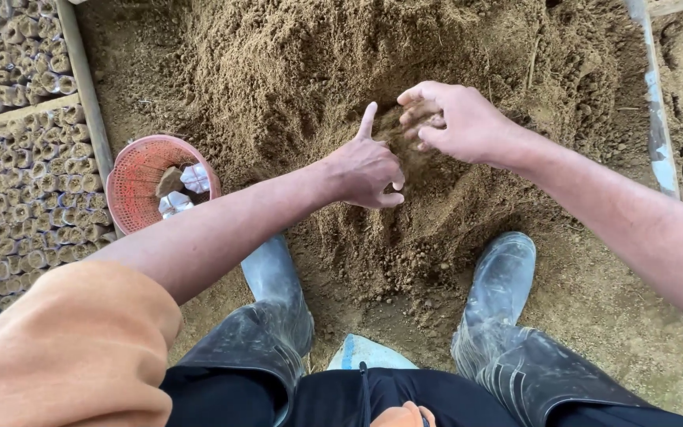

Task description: Filling small cylindrical molds with soil to create planting blocks and arranging them in a tray.

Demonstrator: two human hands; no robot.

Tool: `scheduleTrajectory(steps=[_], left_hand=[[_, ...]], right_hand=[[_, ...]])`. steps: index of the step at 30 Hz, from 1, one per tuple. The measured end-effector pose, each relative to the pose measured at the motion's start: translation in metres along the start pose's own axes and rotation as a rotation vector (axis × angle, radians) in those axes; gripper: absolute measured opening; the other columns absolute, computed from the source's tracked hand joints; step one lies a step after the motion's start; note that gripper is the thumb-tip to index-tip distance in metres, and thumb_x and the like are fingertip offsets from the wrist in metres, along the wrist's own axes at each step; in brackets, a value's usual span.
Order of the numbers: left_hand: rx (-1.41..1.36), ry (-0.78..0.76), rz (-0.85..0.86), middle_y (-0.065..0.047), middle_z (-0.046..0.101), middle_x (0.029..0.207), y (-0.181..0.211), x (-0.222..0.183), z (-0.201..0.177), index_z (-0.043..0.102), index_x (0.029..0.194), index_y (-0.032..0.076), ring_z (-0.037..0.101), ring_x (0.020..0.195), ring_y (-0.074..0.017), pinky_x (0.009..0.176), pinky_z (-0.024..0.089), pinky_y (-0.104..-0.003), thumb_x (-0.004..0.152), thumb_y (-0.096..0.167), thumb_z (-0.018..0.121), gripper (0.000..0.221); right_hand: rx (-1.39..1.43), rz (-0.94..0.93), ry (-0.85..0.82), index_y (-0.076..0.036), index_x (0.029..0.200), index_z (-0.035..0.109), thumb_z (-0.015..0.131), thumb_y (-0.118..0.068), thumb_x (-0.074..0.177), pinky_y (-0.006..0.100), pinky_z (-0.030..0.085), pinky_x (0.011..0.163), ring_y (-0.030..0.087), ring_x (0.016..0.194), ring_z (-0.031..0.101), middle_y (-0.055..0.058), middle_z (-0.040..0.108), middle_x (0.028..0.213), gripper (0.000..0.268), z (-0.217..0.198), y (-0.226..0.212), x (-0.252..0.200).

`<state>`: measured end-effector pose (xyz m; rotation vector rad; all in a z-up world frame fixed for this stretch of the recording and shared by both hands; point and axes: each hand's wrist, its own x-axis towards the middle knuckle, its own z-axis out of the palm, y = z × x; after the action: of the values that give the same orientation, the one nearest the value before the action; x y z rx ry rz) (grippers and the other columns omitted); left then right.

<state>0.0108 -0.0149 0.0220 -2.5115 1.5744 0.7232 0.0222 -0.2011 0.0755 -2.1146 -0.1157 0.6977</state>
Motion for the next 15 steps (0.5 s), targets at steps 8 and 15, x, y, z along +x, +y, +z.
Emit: scheduleTrajectory(steps=[8, 15], left_hand=[[0.018, 0.000, -0.017, 0.000, 0.076, 0.096, 0.015, -0.012, 0.000, 0.075, 0.114, 0.024, 0.068, 0.114, -0.0203, 0.115, -0.007, -0.079, 0.100, 0.048, 0.054, 0.035], [0.071, -0.046, -0.082, -0.002, 0.075, 0.104, 0.028, -0.027, 0.024, 0.074, 0.113, 0.022, 0.062, 0.124, -0.0218, 0.113, -0.006, -0.082, 0.101, 0.045, 0.054, 0.033]], right_hand=[[-0.413, -0.097, -0.008, 0.003, 0.132, 0.059, 0.060, -0.003, 0.099, 0.042, 0.066, 0.073, 0.037, 0.104, 0.071, 0.028, 0.065, 0.120, 0.034, 0.000, 0.026, 0.001], [-0.842, -0.238, -0.018, 0.002, 0.132, 0.060, 0.078, -0.014, 0.088, 0.052, 0.062, 0.092, 0.042, 0.124, 0.060, 0.027, 0.056, 0.133, 0.050, 0.025, 0.072, 0.007]])
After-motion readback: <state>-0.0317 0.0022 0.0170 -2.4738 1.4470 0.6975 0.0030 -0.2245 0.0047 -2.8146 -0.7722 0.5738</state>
